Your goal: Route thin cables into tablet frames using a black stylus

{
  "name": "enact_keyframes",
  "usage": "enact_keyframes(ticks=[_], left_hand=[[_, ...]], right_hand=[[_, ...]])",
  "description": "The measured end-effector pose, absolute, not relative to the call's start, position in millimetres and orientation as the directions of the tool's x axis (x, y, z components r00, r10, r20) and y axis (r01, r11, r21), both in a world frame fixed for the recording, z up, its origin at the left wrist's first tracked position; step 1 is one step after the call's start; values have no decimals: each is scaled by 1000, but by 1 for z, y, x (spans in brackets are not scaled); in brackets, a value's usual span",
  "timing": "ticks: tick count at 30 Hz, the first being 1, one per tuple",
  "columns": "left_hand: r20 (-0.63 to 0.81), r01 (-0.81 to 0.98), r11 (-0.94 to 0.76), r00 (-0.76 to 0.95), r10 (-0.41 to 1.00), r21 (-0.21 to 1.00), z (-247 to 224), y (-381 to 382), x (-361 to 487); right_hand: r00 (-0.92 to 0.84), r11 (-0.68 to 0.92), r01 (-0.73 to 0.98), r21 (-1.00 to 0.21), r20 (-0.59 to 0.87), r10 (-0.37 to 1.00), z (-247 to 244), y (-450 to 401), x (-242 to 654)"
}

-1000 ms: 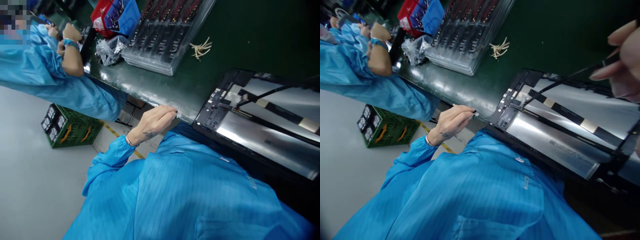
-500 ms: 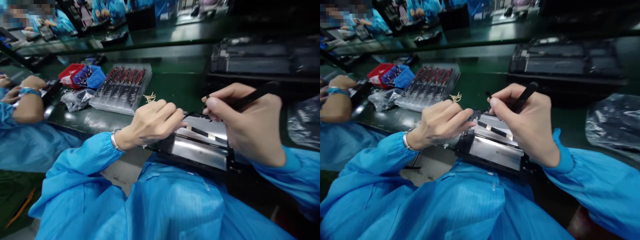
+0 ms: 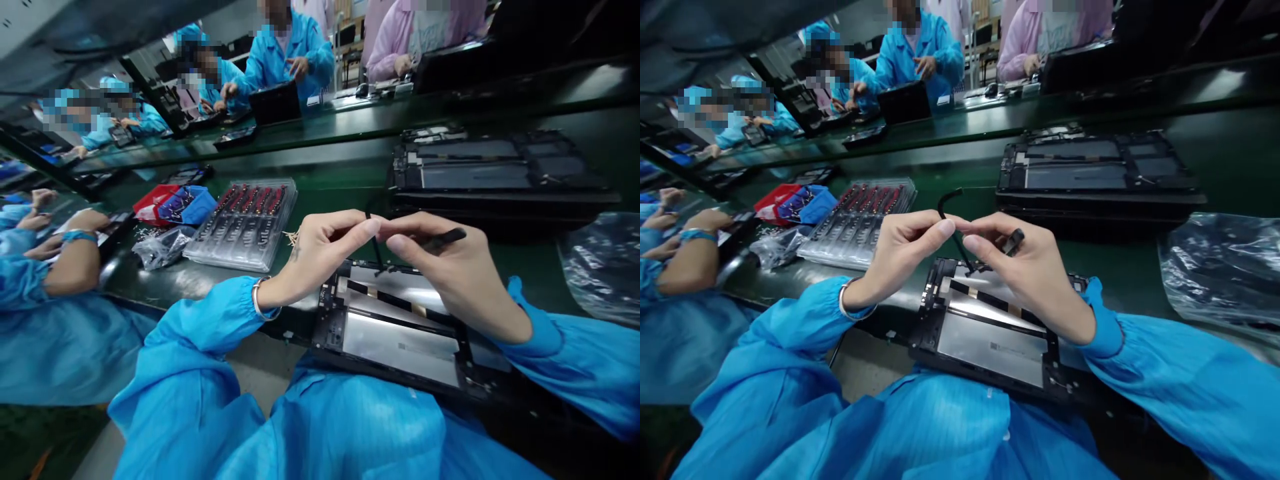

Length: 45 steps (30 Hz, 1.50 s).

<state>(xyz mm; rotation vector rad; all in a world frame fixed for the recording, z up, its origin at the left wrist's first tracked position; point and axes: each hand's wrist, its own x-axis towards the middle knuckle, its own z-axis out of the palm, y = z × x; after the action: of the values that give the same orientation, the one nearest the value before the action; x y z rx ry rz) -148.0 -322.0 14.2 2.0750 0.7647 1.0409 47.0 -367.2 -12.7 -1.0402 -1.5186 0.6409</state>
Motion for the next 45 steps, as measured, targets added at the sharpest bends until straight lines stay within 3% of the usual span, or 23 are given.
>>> enact_keyframes(ticks=[6,9,13,16,21,24,28,34,45], left_hand=[[403,73,-498,493,771,864,9,-327,-142],[400,168,-545,511,761,822,1,-329,-152],[333,300,-641,659,674,706,-11,-325,-173],[328,363,-679,670,666,639,-18,-318,-184],[276,462,-694,684,676,553,-21,-310,-183],[275,415,-735,737,617,537,-26,-306,-177],[359,256,-864,830,426,433,-41,-297,-166],[267,78,-900,941,209,430,-57,-289,-153],[240,59,-949,961,138,308,-53,-288,-140]], right_hand=[[17,484,298,-823,512,859,-15,-372,43],[29,515,363,-777,562,827,-13,-378,45],[-66,522,495,-695,569,820,-12,-385,68],[-160,461,614,-640,471,867,-16,-392,93],[-285,334,694,-637,183,941,-26,-399,126],[-261,257,735,-627,87,961,-32,-399,139],[-183,128,795,-593,-32,983,-36,-397,149],[-123,29,842,-539,-138,983,-34,-388,148],[-74,-41,881,-471,-222,972,-27,-382,141]])
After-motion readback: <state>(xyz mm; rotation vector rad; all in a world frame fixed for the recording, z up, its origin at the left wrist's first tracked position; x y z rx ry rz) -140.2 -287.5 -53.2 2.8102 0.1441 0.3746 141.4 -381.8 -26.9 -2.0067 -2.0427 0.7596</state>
